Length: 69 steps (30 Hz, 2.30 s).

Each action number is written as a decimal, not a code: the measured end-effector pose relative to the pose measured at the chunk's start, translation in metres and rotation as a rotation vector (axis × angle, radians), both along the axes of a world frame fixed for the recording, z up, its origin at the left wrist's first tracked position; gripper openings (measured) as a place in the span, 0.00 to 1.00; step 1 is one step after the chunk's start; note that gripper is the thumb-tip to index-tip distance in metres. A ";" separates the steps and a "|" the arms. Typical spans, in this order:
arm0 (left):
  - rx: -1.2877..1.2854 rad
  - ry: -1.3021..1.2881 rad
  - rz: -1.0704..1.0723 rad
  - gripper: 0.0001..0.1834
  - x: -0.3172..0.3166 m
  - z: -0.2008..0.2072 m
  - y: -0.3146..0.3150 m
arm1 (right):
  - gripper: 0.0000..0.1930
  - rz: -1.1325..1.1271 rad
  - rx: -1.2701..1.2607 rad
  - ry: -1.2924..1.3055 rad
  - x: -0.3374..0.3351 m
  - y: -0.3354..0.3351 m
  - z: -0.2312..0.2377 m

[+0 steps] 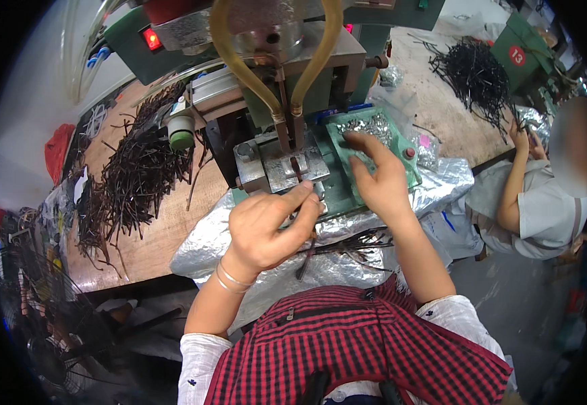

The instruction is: The person repeatedly picks a black wire and a small metal component, inserts them into a press machine, and operates the lever to crimp them together. The finished assemblies are placed on the table. Another worker is visible in the background performing a similar task.

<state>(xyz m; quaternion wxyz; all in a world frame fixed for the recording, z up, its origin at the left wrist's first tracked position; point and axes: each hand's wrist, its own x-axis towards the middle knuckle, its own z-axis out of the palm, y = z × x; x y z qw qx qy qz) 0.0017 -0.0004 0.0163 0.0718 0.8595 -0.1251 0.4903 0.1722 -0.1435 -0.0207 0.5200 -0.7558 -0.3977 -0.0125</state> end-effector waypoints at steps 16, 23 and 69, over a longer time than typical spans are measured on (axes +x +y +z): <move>0.021 0.071 0.003 0.16 -0.002 -0.004 0.002 | 0.09 -0.203 -0.280 -0.177 0.025 -0.042 -0.041; -0.103 0.107 0.286 0.15 -0.066 0.002 -0.014 | 0.07 -0.243 -0.222 -0.334 0.014 -0.025 -0.052; -0.457 -0.055 0.045 0.11 -0.042 0.001 -0.005 | 0.25 0.251 0.361 0.285 -0.071 0.018 0.060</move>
